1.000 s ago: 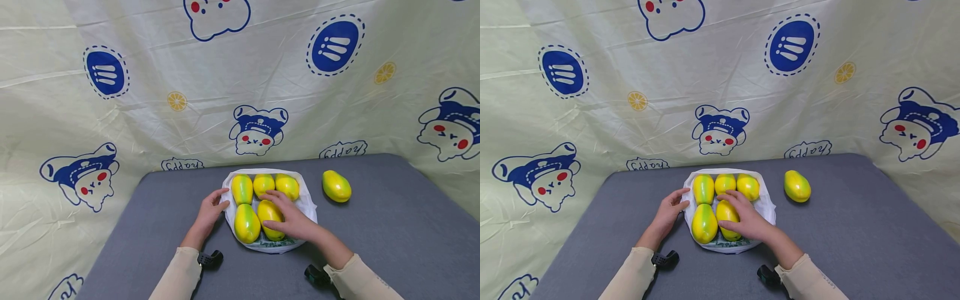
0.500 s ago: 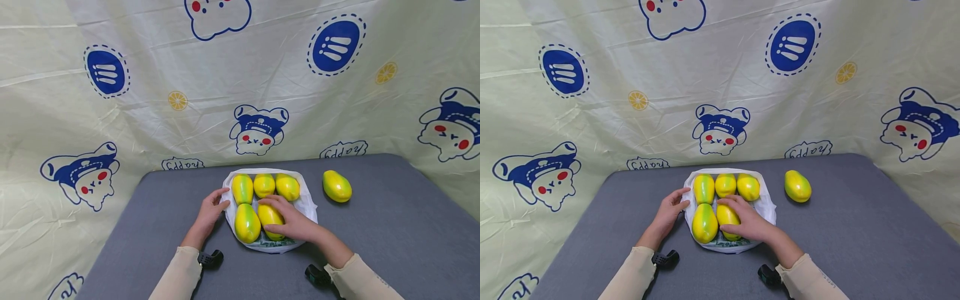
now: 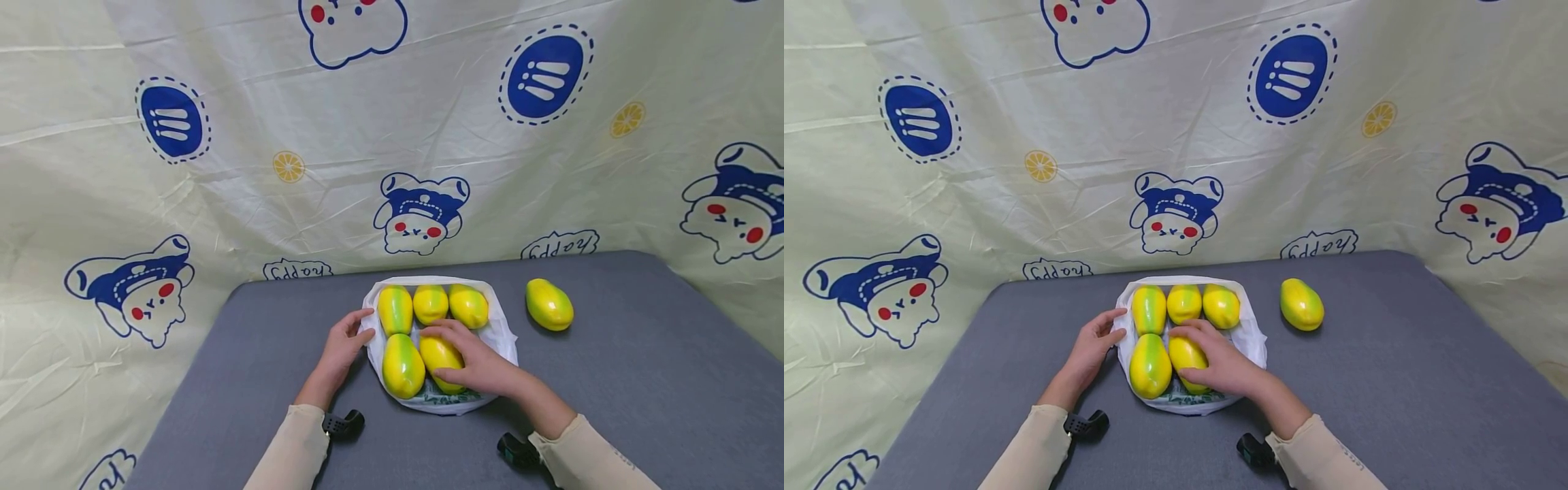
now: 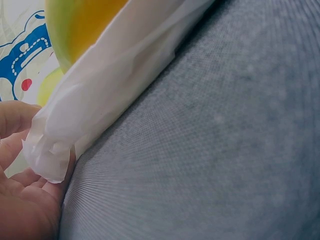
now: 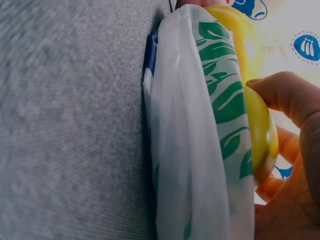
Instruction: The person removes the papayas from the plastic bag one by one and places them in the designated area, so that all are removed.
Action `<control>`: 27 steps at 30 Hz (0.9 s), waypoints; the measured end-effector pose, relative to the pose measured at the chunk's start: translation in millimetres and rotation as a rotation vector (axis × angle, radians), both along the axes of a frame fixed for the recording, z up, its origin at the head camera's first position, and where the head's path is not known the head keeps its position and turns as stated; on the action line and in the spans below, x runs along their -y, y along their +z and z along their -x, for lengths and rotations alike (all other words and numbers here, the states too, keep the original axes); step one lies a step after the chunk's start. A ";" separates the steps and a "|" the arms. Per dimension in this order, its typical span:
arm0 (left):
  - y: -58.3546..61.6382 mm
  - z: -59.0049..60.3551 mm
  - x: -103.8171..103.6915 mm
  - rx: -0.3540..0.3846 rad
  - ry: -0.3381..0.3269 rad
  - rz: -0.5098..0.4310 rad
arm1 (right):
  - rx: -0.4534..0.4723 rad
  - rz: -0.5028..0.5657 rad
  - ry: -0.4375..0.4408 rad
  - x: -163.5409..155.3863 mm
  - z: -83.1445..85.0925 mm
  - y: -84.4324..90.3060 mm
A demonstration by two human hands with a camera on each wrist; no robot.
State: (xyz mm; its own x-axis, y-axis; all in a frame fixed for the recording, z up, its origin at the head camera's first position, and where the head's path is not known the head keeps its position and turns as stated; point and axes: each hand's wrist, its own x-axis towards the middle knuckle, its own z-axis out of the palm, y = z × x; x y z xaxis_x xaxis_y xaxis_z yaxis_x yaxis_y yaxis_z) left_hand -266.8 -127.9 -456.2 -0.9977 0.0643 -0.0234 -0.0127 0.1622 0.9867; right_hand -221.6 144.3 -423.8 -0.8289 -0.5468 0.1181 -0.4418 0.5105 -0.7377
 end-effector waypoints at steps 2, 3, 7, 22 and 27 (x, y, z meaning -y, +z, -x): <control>0.4 -0.9 -0.1 0.003 0.001 -0.006 | -0.005 0.004 0.001 0.0 -0.1 0.1; 0.8 -1.1 -0.2 0.003 0.001 -0.008 | -0.006 0.004 -0.001 0.0 -0.1 0.1; -2.8 0.0 0.5 -0.003 -0.003 -0.006 | -0.002 -0.001 -0.018 -0.1 -0.3 1.0; -2.4 0.8 0.5 0.016 0.010 -0.003 | -0.047 0.080 -0.120 -12.9 1.6 19.3; -2.2 0.3 0.4 0.015 0.008 0.002 | -0.048 0.125 -0.156 -22.8 2.7 29.8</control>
